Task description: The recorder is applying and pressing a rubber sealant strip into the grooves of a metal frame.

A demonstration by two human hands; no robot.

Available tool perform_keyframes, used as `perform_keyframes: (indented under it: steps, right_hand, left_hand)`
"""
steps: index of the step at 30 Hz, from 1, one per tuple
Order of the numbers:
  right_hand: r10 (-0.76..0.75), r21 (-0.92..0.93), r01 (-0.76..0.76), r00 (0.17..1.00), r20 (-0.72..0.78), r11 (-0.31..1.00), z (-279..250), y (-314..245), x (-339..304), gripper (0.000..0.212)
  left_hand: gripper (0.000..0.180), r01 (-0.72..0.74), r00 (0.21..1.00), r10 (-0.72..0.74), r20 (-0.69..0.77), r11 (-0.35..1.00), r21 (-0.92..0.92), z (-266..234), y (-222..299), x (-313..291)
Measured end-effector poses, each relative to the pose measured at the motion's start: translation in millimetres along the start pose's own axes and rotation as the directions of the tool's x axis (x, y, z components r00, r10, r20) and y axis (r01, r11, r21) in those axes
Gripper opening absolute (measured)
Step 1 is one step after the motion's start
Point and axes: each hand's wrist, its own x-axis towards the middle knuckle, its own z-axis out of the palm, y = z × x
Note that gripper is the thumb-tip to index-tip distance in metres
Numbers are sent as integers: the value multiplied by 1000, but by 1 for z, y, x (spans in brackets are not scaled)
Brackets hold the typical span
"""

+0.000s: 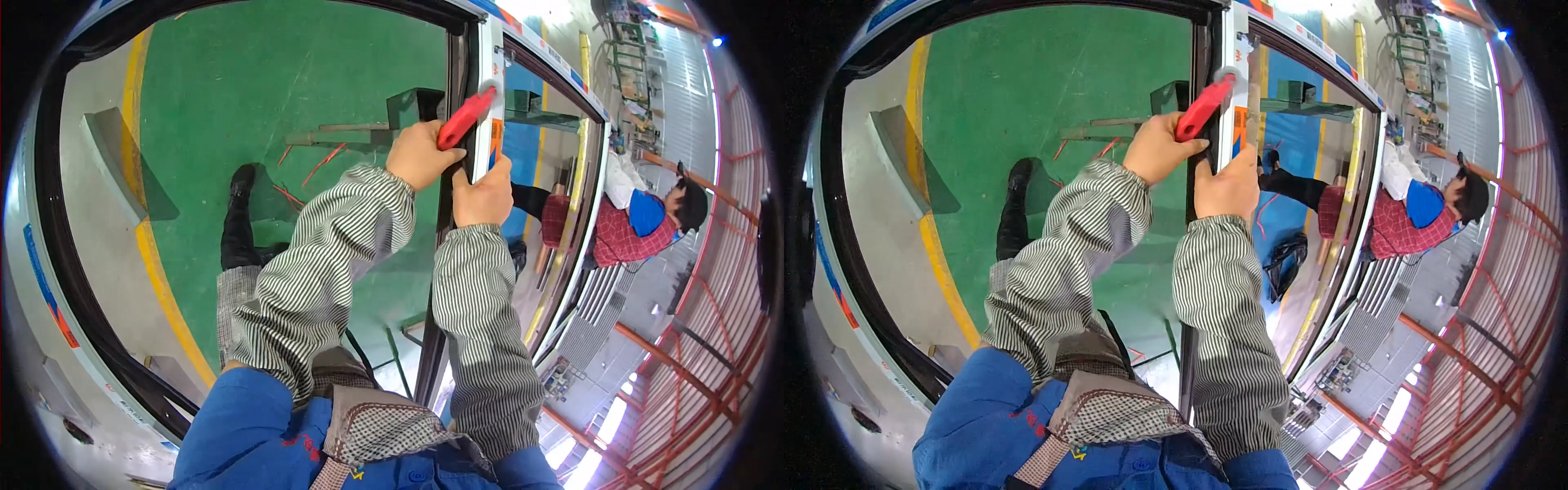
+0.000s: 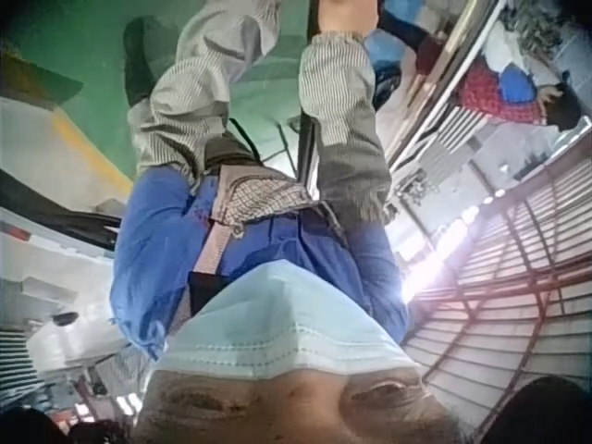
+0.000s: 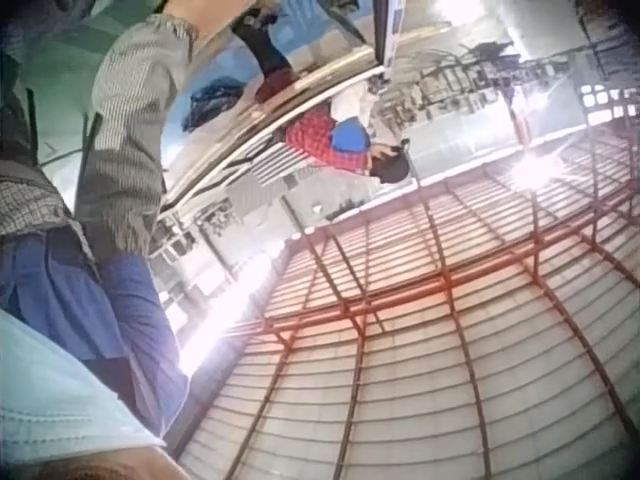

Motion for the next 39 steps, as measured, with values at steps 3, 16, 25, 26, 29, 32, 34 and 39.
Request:
perform_keyframes:
  steps: [3, 16, 25, 26, 29, 32, 34, 39]
  right_hand:
    - [18, 12, -18, 1000, -16, 1000, 1, 0, 1, 50]
    - [-74, -88, 72, 997, -17, 994, 18, -31, 51, 74]
    - [-42, -44, 38, 995, -85, 998, 23, -26, 58, 57]
    - [-21, -55, 17, 997, -70, 998, 22, -28, 58, 55]
    - [7, -43, -10, 997, -81, 999, 21, -25, 57, 55]
    - [39, -64, -43, 997, -59, 997, 18, -33, 57, 56]
    - [64, -102, -70, 996, -66, 992, 14, -35, 54, 55]
    - [-55, -15, 56, 998, 27, 998, 19, -23, 56, 67]
  left_hand:
    - [36, 68, 991, -97, -94, 959, -275, 0, -11, -5]
    - [30, 1, 982, -4, -188, 1000, -15, -5, 20, 57]
    - [31, 52, 984, -57, -167, 998, -37, -6, 23, 54]
    - [32, 77, 980, -90, -176, 994, -81, -5, 21, 51]
    - [36, 102, 970, -110, -217, 994, -46, 1, 23, 46]
    - [35, -12, 972, -19, -236, 991, -131, -3, 18, 43]
    - [31, 8, 974, -20, -224, 999, -52, -4, 27, 52]
    - [24, -6, 999, 14, 29, 963, -270, -17, -1, 64]
